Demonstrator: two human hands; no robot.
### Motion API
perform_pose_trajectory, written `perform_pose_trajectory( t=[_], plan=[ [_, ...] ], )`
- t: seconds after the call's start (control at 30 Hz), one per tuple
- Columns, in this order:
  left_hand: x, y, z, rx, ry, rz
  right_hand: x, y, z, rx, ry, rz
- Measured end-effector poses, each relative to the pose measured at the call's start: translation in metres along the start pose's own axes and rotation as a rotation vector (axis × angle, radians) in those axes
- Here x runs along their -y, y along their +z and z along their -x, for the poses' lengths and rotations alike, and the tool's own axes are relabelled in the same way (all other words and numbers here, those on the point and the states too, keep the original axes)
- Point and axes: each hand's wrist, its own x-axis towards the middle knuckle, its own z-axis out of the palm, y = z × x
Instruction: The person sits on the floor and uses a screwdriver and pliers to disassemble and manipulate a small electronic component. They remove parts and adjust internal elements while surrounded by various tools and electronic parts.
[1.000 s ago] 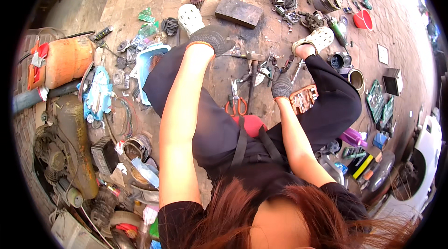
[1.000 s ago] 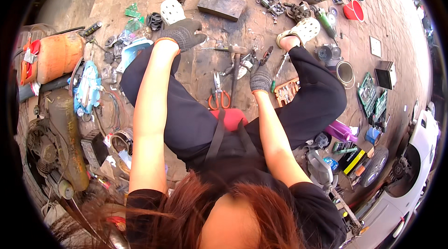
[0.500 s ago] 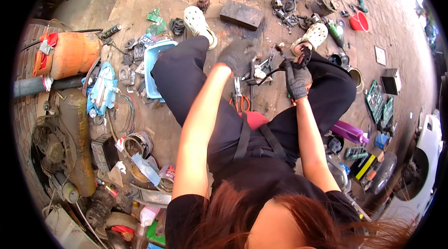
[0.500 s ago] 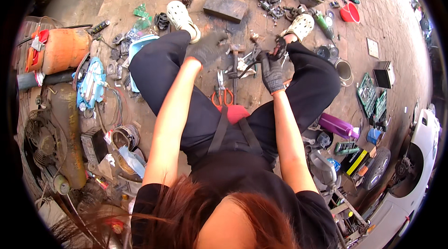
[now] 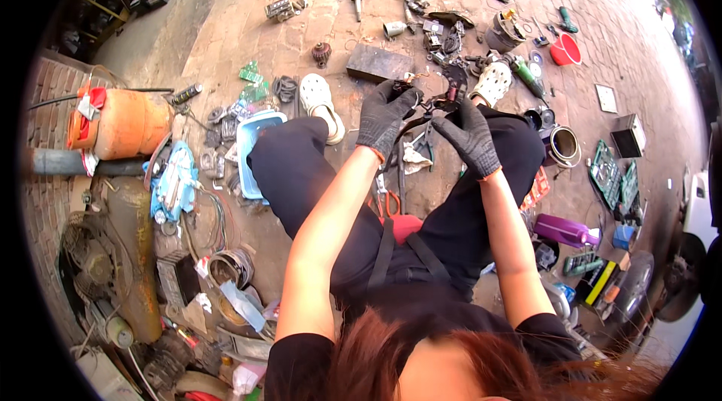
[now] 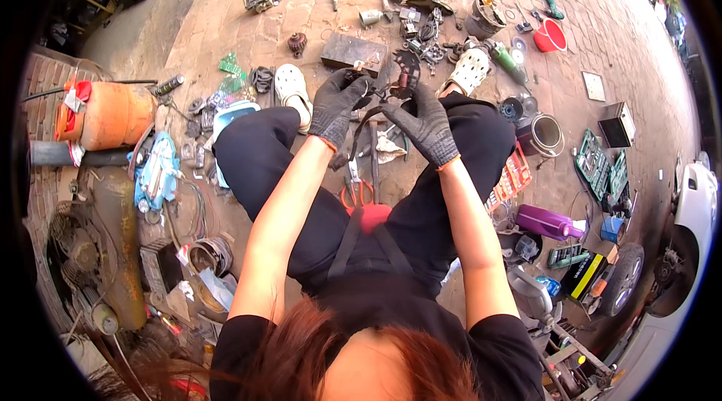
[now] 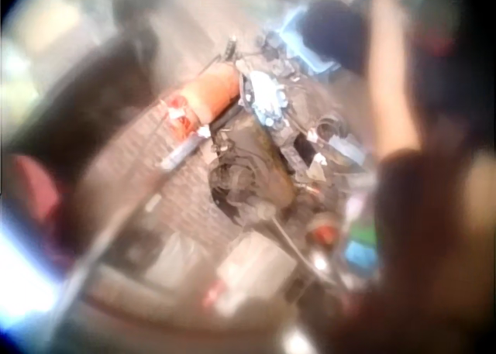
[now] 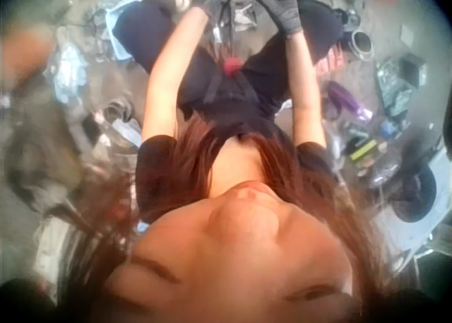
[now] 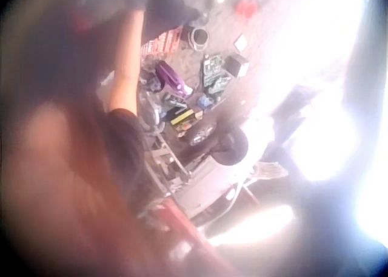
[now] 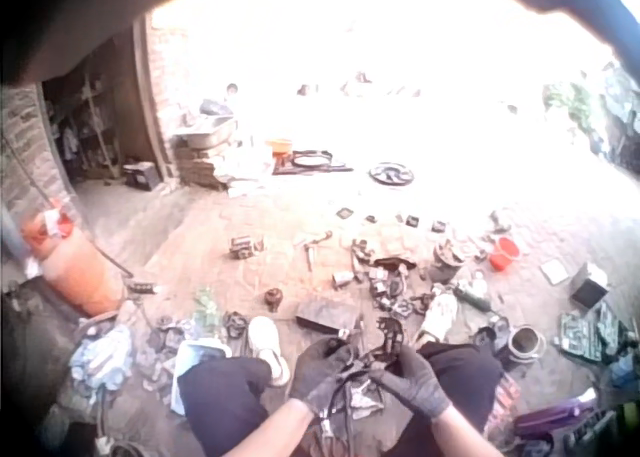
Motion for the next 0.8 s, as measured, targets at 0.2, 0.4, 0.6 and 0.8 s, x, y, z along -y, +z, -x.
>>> perform_pose_trajectory(
  t=[0.2, 0.4, 0.6, 0.8],
  plan=[
    [-0.011, -0.002, -0.023, 0.018, -0.032, -0.131, 0.023, -0.018, -0.032, -0.001, 0.218, -0.048],
    [-0.009, -0.002, -0.026, 0.033, -0.132, 0.021, 0.003, -0.025, -0.043, -0.028, 0.310, -0.353],
    [0.013, -0.006, -0.022, 0.050, -0.227, 0.257, -0.006, -0.018, -0.036, -0.002, 0.286, -0.692],
    [0.006, 0.001, -0.021, 0.075, -0.234, 0.521, -0.006, -0.022, -0.039, -0.100, 0.262, -0.843]
  ],
)
